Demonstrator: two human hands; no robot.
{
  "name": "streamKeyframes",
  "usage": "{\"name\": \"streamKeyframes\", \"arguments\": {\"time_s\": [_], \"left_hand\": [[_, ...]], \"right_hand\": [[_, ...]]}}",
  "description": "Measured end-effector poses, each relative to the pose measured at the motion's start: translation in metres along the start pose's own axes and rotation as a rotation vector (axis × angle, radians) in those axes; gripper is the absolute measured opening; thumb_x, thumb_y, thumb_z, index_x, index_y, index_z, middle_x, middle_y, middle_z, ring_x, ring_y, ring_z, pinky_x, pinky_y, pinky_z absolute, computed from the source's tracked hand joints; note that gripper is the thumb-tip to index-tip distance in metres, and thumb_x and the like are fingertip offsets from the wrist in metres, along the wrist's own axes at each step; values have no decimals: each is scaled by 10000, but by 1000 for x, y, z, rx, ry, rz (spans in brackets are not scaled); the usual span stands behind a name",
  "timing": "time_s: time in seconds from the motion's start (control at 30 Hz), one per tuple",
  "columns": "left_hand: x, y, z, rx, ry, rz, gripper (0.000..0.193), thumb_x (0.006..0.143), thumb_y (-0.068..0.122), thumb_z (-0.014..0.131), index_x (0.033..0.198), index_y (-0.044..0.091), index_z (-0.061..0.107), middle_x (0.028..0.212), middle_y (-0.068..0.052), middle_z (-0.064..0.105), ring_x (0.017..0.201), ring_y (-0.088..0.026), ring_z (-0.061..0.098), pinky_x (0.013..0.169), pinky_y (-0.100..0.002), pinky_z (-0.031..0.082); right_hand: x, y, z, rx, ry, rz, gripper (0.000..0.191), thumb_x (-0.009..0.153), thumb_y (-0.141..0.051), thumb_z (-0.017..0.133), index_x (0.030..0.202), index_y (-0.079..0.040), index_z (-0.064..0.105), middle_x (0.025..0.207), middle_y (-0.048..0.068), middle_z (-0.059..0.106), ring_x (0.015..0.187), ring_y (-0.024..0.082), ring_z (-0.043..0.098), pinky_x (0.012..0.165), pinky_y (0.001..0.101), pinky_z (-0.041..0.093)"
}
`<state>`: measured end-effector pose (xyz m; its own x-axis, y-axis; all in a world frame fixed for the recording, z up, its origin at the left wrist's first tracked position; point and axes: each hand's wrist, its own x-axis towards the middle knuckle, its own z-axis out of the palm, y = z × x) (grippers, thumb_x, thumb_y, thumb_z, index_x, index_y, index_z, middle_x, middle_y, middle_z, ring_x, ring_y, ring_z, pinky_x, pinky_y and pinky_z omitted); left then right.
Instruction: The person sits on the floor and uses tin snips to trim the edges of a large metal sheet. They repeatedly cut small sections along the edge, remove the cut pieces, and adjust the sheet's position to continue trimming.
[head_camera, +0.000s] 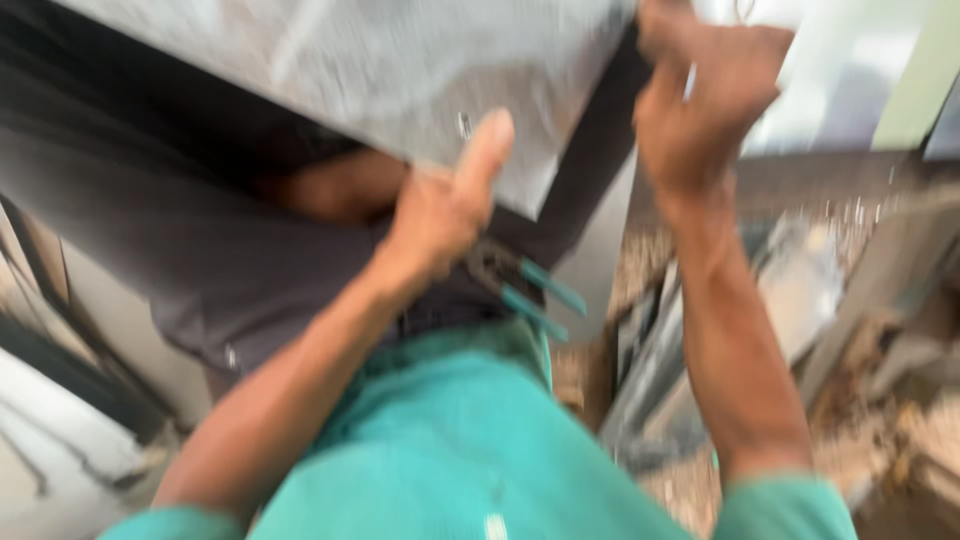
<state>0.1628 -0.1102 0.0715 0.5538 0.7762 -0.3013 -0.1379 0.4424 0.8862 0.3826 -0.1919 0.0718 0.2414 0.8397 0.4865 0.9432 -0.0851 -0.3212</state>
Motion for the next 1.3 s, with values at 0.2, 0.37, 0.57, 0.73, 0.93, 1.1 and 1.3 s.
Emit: {"name": "streamKeyframes", "arguments": {"time_s": [0.2,0.37,0.57,0.73,0.93,1.1,1.3], "left_hand": [[4,-79,-18,478,-65,177,505,1064,384,478,1338,-1,657,1347,-200,638,1282,-261,551,1088,-341,404],[2,-33,-57,531,-59,-460,462,951,408,710,1100,-28,736,1076,-139,755,1029,-229,703,910,-367,544],[17,3,-101,-103,-30,8,248,1032,179,755,1028,-65,711,891,-178,728,616,-208,665,538,-293,550],[37,-77,-10,-124,-166,-159,314,937,247,779,1078,-30,733,963,-129,774,799,-219,788,629,-279,599],[41,-110,48,-40,-309,-259,360,951,313,752,1122,-4,748,985,-111,793,919,-177,781,744,-282,631],[35,-114,63,34,-322,-232,351,979,288,743,1166,-9,758,970,-122,802,911,-177,780,787,-287,630],[29,-110,61,13,-309,-302,325,995,226,736,1197,-28,737,1038,-131,792,945,-173,773,833,-286,642]], "right_hand": [[-98,-98,-28,194,-677,-35,280,882,3,731,1160,-19,708,1080,154,742,1005,303,680,867,419,524],[-134,-90,-46,75,-634,142,334,837,-4,718,1169,-9,689,1120,179,739,1040,320,684,856,436,541],[-165,-89,-42,-96,-1006,391,556,624,-193,783,1082,74,617,958,236,698,904,416,663,730,481,528],[-200,-53,-42,194,-791,475,402,616,-100,672,985,55,633,756,226,654,642,406,637,621,467,515],[-211,-56,-63,461,-524,900,220,798,-118,521,883,22,668,746,106,692,631,245,665,610,374,527],[-196,-76,-81,996,-290,941,489,749,-124,467,1176,110,507,1066,158,582,987,237,598,822,397,527],[-167,-73,-67,765,-670,1315,299,758,-133,533,975,63,594,654,108,585,598,185,540,566,340,456]]}}
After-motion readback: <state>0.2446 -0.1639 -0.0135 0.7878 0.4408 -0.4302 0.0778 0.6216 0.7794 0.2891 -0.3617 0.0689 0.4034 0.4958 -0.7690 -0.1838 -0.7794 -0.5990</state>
